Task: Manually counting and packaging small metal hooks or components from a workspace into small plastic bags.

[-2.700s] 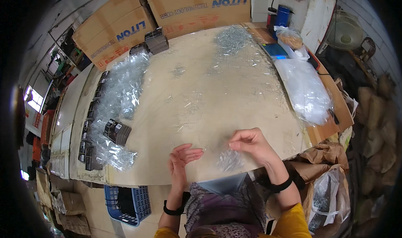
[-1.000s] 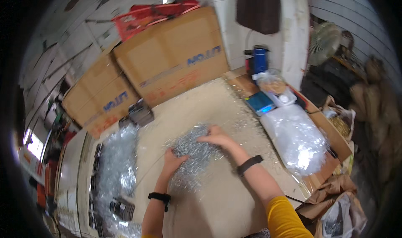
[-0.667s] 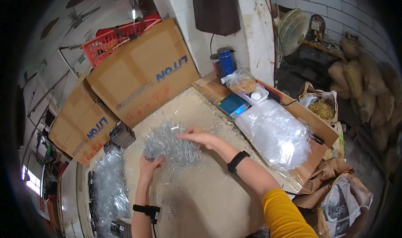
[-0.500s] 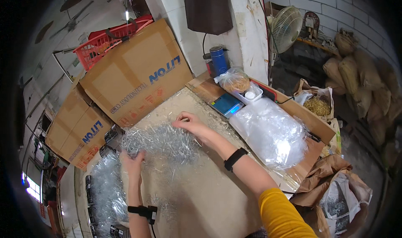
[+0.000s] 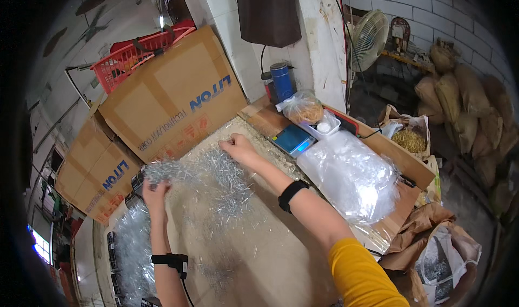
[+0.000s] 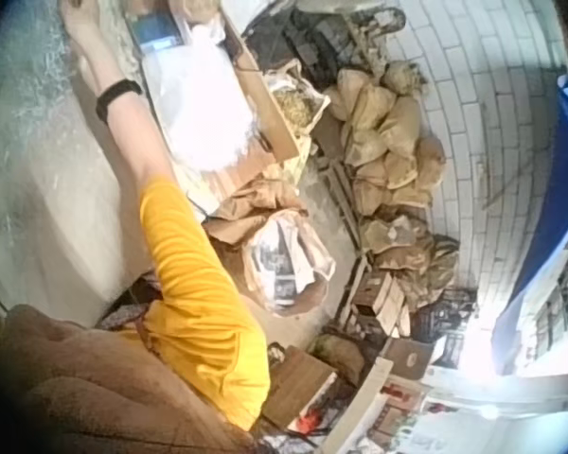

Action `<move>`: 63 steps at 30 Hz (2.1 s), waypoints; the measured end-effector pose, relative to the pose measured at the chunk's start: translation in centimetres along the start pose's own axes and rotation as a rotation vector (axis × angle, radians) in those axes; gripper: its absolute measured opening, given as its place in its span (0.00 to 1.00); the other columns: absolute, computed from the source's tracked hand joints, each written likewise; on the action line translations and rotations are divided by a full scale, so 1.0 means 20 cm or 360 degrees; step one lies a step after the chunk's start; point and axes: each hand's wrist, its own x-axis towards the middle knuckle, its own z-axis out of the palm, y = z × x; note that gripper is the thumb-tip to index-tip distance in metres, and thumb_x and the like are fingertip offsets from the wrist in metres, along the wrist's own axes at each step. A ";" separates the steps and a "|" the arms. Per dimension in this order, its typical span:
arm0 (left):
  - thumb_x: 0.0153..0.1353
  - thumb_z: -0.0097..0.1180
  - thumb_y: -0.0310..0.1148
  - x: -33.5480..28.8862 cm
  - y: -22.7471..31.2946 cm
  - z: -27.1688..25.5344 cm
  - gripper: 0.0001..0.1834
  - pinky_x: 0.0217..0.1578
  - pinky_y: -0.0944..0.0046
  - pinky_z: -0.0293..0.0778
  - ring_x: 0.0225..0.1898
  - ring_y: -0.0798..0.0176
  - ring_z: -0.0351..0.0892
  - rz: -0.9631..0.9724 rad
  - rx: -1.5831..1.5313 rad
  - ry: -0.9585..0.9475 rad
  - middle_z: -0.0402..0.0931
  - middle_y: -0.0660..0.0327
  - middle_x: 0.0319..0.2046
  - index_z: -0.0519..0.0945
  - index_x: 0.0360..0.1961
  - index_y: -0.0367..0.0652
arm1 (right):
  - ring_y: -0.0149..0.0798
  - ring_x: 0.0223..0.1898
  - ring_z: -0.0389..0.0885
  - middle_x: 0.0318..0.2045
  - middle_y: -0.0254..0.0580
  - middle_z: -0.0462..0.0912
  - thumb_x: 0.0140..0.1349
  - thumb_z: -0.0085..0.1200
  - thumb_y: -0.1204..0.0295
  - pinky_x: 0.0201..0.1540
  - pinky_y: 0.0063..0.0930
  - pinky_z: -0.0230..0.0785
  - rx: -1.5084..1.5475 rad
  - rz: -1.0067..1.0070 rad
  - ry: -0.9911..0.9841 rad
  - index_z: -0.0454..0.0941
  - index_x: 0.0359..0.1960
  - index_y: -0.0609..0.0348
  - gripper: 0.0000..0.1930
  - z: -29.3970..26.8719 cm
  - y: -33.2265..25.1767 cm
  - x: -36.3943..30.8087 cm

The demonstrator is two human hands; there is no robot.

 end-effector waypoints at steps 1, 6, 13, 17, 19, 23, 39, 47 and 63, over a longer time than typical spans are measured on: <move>0.59 0.57 0.23 0.03 0.01 -0.02 0.24 0.40 0.66 0.78 0.40 0.65 0.79 0.0114 -0.0233 0.0044 0.77 0.58 0.42 0.69 0.57 0.35 | 0.39 0.30 0.75 0.26 0.45 0.78 0.59 0.58 0.54 0.35 0.35 0.67 0.0097 -0.0028 0.0050 0.75 0.31 0.67 0.22 0.00 -0.01 0.01; 0.62 0.56 0.28 0.15 0.04 0.01 0.14 0.36 0.69 0.76 0.35 0.67 0.79 0.0276 -0.0176 0.0035 0.79 0.60 0.38 0.72 0.48 0.38 | 0.34 0.31 0.76 0.28 0.44 0.78 0.61 0.56 0.54 0.36 0.30 0.68 -0.0138 -0.0123 0.0079 0.76 0.34 0.68 0.23 -0.01 -0.04 0.12; 0.62 0.57 0.26 0.29 0.00 0.06 0.24 0.40 0.68 0.75 0.40 0.66 0.78 0.0666 0.0234 0.0202 0.76 0.53 0.47 0.67 0.58 0.33 | 0.39 0.24 0.79 0.24 0.50 0.78 0.62 0.53 0.55 0.28 0.34 0.70 -0.0095 -0.0317 0.0258 0.75 0.33 0.70 0.23 -0.03 -0.02 0.23; 0.58 0.62 0.29 0.28 0.03 0.03 0.29 0.37 0.68 0.76 0.36 0.66 0.79 0.0333 -0.0275 0.0192 0.79 0.56 0.39 0.67 0.60 0.34 | 0.33 0.21 0.77 0.23 0.45 0.76 0.63 0.53 0.55 0.22 0.29 0.69 0.0106 -0.0058 -0.0047 0.74 0.33 0.68 0.22 0.05 -0.21 0.13; 0.56 0.65 0.31 0.22 -0.05 0.07 0.32 0.39 0.67 0.77 0.37 0.64 0.80 0.0162 0.0014 -0.0092 0.79 0.55 0.41 0.66 0.60 0.33 | 0.32 0.22 0.77 0.24 0.41 0.76 0.63 0.53 0.55 0.21 0.29 0.70 0.0685 0.0004 0.0081 0.74 0.33 0.66 0.21 0.07 -0.29 0.13; 0.48 0.73 0.40 0.01 -0.05 0.26 0.44 0.48 0.62 0.75 0.46 0.57 0.79 -0.0411 0.0324 -0.1148 0.76 0.50 0.51 0.64 0.60 0.27 | 0.26 0.27 0.76 0.29 0.32 0.78 0.67 0.51 0.57 0.29 0.25 0.69 0.0752 0.0043 -0.0150 0.75 0.40 0.59 0.16 0.06 -0.36 0.16; 0.63 0.54 0.30 0.16 -0.11 0.16 0.20 0.41 0.66 0.73 0.42 0.67 0.76 -0.0331 -0.0665 -0.0390 0.76 0.63 0.44 0.69 0.56 0.44 | 0.32 0.38 0.80 0.37 0.36 0.80 0.66 0.52 0.62 0.35 0.28 0.75 0.0711 0.0269 -0.0355 0.76 0.46 0.61 0.15 -0.22 -0.38 0.21; 0.63 0.56 0.33 0.18 0.04 0.13 0.16 0.42 0.67 0.71 0.43 0.69 0.73 -0.0110 -0.0742 -0.0057 0.75 0.65 0.45 0.72 0.51 0.43 | 0.27 0.23 0.70 0.21 0.28 0.69 0.67 0.50 0.62 0.30 0.31 0.73 0.0501 0.0303 -0.0214 0.75 0.36 0.57 0.11 -0.20 -0.24 0.22; 0.63 0.59 0.38 0.37 -0.13 0.00 0.17 0.37 0.70 0.70 0.34 0.71 0.71 0.0372 0.0256 0.0248 0.73 0.64 0.33 0.76 0.45 0.36 | 0.32 0.23 0.77 0.30 0.37 0.78 0.70 0.48 0.57 0.24 0.31 0.75 0.0559 0.0182 -0.0108 0.72 0.42 0.60 0.17 -0.11 -0.14 0.26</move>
